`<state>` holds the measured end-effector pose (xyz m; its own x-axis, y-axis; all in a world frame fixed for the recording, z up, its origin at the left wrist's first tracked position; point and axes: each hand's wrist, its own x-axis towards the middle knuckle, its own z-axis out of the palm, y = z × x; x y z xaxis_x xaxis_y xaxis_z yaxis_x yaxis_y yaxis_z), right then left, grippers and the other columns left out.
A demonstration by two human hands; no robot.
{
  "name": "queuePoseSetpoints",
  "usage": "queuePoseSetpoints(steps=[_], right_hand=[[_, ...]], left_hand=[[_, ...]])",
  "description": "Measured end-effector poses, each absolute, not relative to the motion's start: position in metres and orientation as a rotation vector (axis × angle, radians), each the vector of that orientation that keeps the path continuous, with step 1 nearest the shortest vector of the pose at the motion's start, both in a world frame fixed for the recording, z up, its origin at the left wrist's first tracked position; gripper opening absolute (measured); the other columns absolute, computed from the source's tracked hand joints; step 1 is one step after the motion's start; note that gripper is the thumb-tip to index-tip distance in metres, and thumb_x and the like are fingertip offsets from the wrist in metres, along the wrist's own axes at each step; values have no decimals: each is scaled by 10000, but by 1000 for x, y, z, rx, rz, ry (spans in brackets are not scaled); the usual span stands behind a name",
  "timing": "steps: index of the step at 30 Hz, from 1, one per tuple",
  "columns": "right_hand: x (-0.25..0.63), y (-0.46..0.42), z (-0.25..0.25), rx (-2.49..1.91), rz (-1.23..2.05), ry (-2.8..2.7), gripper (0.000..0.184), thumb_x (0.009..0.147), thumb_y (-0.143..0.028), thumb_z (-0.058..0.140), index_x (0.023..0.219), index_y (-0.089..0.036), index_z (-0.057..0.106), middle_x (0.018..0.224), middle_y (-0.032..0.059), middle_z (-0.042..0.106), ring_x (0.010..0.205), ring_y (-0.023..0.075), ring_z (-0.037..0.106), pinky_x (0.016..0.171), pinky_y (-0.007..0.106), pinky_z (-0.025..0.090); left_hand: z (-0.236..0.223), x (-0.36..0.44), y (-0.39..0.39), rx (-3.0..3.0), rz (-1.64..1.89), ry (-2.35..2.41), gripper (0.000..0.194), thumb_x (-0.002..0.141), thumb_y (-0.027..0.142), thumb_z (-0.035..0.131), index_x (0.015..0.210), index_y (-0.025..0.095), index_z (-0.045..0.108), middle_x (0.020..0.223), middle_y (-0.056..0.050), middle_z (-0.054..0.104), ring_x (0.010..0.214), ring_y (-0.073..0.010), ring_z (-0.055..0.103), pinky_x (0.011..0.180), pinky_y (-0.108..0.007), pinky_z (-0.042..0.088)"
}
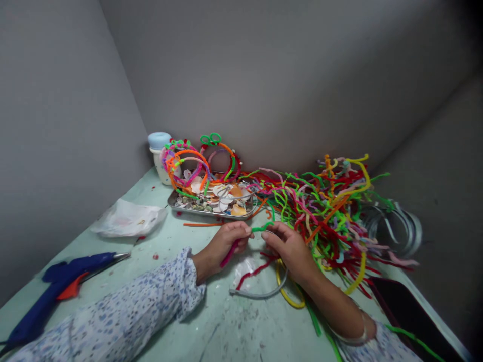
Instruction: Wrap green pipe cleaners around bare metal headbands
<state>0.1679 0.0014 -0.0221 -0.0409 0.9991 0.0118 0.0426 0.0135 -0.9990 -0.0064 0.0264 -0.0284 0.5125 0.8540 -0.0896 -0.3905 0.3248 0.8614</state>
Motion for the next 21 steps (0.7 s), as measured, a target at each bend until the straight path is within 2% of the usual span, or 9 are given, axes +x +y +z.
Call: queuePoseSetpoints(steps=[3,6,8,13,21], right_hand=[[167,1,-28,-1233,802,-1394,253,762,-386,689,881,-188,585,804,20,621,682,150,588,600,273,500],[169,-1,-32,-1199,372,-1582,128,810,-298,662,879,-206,606,860,40,617,759,170,601,654,294,512],[170,-2,-31,-1141,199,-1679,54,833,-239,638,883,-222,626,891,49,617,824,183,608,696,309,523],[170,-3,-28,-1092,65,-1748,115,857,-178,611,937,-248,652,916,52,623,884,190,620,779,339,535],[170,-3,-27,-1102,19,-1745,110,864,-187,608,923,-255,671,887,49,637,856,187,634,774,339,544]], left_hand=[[-28,-6,28,842,918,593,176,787,245,637,694,149,523,509,73,356,444,-53,245,432,-204,173],[-28,-6,28,829,927,576,196,792,266,641,691,145,524,522,69,363,450,-51,255,431,-197,178],[-28,-6,28,830,922,578,201,788,273,647,692,146,525,520,69,363,451,-51,260,431,-194,181],[-28,-5,26,854,909,595,194,770,266,653,691,151,519,495,78,352,430,-47,249,422,-193,179],[-26,-5,25,875,893,620,223,746,278,667,673,156,496,499,79,358,427,-42,258,427,-192,183]])
